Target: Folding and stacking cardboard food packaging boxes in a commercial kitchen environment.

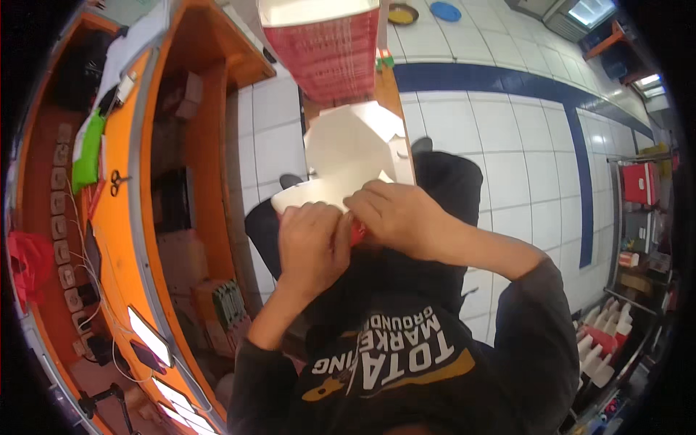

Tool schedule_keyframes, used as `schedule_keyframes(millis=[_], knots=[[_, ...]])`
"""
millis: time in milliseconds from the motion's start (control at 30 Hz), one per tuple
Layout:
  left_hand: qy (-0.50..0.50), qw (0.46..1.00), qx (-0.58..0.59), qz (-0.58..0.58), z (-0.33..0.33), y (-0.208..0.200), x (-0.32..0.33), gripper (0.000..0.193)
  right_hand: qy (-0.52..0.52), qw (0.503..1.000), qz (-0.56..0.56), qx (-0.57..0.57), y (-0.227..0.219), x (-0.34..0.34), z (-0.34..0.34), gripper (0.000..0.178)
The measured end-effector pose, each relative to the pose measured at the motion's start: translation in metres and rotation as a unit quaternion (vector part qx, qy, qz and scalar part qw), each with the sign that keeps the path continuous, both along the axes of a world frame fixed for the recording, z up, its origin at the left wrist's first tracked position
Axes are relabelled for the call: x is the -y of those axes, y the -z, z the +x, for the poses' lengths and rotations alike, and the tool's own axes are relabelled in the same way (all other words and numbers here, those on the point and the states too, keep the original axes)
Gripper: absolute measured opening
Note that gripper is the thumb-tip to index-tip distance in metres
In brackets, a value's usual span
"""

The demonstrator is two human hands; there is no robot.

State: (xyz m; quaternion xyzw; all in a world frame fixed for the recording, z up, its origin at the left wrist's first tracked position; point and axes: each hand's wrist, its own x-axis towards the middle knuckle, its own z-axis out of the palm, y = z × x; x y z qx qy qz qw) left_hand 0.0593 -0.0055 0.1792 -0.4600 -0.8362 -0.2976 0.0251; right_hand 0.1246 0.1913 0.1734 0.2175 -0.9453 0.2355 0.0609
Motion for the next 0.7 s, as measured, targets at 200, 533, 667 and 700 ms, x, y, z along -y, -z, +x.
schedule_keyframes(millis=[200, 533, 667, 700], knots=[[0.127, 0.984, 0.055, -0.110, -0.067, -0.111, 0.028, 0.022, 0.008, 0.922, 0.062, -0.383, -0.051, -0.033, -0.052, 0.041], [0.165, 0.953, -0.242, 0.076, -0.198, -0.100, -0.149, 0.024, 0.225, 0.959, 0.019, -0.169, -0.040, -0.192, -0.231, 0.045], [0.083, 0.973, -0.195, -0.086, -0.216, -0.085, -0.166, 0.023, 0.242, 0.916, -0.279, 0.158, -0.034, -0.208, -0.243, 0.041], [0.063, 0.973, -0.185, -0.120, -0.219, -0.084, -0.168, 0.022, 0.250, 0.921, -0.246, 0.172, -0.032, -0.214, -0.247, 0.039]])
